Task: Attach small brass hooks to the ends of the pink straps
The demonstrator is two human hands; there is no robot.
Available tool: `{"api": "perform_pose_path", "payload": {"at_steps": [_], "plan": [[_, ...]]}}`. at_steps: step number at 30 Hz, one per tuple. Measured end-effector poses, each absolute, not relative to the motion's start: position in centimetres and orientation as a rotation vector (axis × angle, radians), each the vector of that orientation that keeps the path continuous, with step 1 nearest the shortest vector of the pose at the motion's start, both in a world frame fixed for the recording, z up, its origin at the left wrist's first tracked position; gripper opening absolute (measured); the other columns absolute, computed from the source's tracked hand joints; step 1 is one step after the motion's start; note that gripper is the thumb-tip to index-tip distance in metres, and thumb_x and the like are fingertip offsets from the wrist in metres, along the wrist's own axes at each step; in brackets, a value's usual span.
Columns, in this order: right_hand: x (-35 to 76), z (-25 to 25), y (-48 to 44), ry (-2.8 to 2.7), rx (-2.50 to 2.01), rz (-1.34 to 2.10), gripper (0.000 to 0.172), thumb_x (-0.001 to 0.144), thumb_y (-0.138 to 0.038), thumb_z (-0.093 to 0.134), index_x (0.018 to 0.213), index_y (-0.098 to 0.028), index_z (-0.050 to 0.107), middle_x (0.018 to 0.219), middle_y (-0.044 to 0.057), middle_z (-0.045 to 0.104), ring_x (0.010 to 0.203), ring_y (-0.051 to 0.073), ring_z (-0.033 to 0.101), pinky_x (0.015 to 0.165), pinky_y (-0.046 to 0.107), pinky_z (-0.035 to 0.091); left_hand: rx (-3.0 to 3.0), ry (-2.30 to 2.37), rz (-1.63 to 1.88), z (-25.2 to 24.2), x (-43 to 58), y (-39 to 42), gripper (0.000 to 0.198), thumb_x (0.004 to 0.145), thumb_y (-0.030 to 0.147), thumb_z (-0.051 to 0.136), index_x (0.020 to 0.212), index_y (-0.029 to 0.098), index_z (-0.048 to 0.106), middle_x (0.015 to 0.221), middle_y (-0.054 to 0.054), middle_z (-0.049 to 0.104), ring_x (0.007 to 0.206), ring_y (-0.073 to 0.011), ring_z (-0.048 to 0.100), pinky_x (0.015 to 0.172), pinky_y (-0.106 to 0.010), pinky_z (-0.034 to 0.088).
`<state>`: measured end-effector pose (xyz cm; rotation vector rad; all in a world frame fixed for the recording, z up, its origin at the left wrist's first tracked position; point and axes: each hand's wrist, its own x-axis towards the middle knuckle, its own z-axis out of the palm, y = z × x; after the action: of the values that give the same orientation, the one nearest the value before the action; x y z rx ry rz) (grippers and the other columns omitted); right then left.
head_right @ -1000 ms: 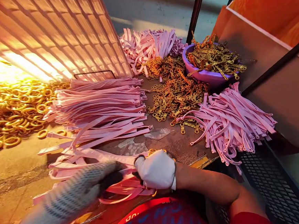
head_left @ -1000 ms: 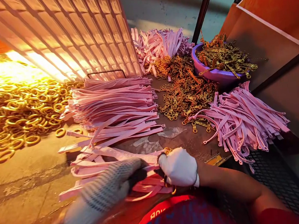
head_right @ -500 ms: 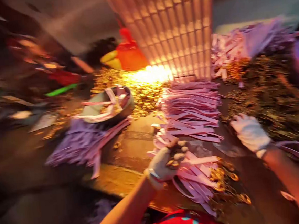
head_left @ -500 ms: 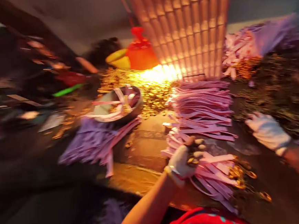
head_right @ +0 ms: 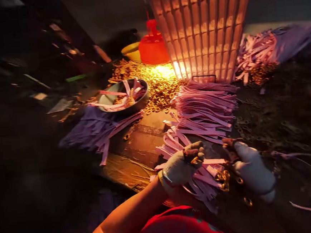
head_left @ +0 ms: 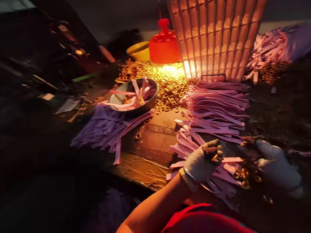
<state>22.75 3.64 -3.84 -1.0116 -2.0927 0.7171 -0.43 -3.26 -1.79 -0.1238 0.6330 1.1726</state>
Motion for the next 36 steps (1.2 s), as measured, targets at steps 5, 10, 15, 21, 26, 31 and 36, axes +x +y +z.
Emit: {"api": "perform_pose_path", "payload": {"at_steps": [5, 10, 15, 21, 26, 31, 36], "plan": [[18.8, -3.1, -2.7, -2.110, -0.976, 0.661, 0.046, 0.092, -0.016, 0.052, 0.137, -0.023, 0.053, 0.118, 0.011, 0.071, 0.104, 0.024, 0.069, 0.090, 0.040, 0.059, 0.015, 0.665, 1.108, -1.8, -0.1, -3.8, 0.035, 0.080, 0.002, 0.066, 0.112, 0.014, 0.069, 0.096, -0.008, 0.070, 0.076, -0.0089, 0.067, 0.061, -0.012, 0.053], [17.8, -1.3, -4.7, -2.208, -0.793, 0.495, 0.049, 0.091, -0.017, 0.054, 0.139, -0.017, 0.048, 0.117, 0.014, 0.067, 0.103, 0.024, 0.066, 0.088, 0.039, 0.058, 0.162, 0.703, 1.048, -3.7, 0.3, -4.9, 0.047, 0.080, 0.004, 0.062, 0.125, 0.017, 0.065, 0.115, -0.009, 0.073, 0.102, -0.0164, 0.071, 0.084, -0.022, 0.060], [17.7, -1.1, -5.1, -2.203, -0.836, 0.629, 0.036, 0.091, -0.020, 0.054, 0.126, -0.016, 0.059, 0.105, 0.014, 0.070, 0.094, 0.024, 0.067, 0.085, 0.038, 0.057, 0.135, 0.700, 1.045, -3.6, 0.8, -4.9, 0.036, 0.082, 0.005, 0.062, 0.116, 0.013, 0.068, 0.109, -0.009, 0.076, 0.092, -0.0150, 0.073, 0.081, -0.022, 0.061], [17.8, -1.1, -4.9, -1.527, -1.075, 1.258, 0.032, 0.092, -0.030, 0.063, 0.123, -0.023, 0.063, 0.106, 0.005, 0.072, 0.092, 0.018, 0.069, 0.084, 0.030, 0.057, 0.077, 0.688, 0.968, -2.4, 0.6, -5.6, 0.020, 0.091, 0.021, 0.063, 0.102, 0.010, 0.076, 0.096, -0.011, 0.079, 0.075, -0.0183, 0.074, 0.056, -0.022, 0.059], [17.8, -0.3, -4.5, -1.294, -1.131, 1.424, 0.035, 0.082, -0.035, 0.075, 0.113, -0.021, 0.069, 0.101, 0.004, 0.072, 0.090, 0.018, 0.067, 0.081, 0.029, 0.056, 0.247, 0.657, 0.924, -2.4, 0.5, -6.3, 0.028, 0.072, 0.015, 0.081, 0.100, 0.013, 0.078, 0.092, -0.009, 0.079, 0.073, -0.0185, 0.073, 0.059, -0.021, 0.056], [17.6, -0.1, -4.4, -1.207, -1.154, 1.410, 0.035, 0.077, -0.032, 0.080, 0.109, -0.023, 0.071, 0.106, 0.004, 0.073, 0.092, 0.017, 0.066, 0.085, 0.029, 0.055, 0.343, 0.581, 0.813, -1.4, 0.5, -6.3, 0.038, 0.073, 0.022, 0.082, 0.109, 0.012, 0.075, 0.076, -0.009, 0.075, 0.056, -0.0163, 0.066, 0.054, -0.025, 0.054], [17.4, -0.2, -4.6, -1.302, -1.189, 1.338, 0.031, 0.083, -0.030, 0.075, 0.112, -0.024, 0.070, 0.109, 0.004, 0.073, 0.095, 0.017, 0.067, 0.088, 0.030, 0.055, 0.360, 0.609, 0.826, -1.1, 0.4, -6.4, 0.036, 0.073, 0.025, 0.082, 0.107, 0.016, 0.073, 0.074, -0.007, 0.072, 0.057, -0.0171, 0.066, 0.055, -0.028, 0.057]]}}
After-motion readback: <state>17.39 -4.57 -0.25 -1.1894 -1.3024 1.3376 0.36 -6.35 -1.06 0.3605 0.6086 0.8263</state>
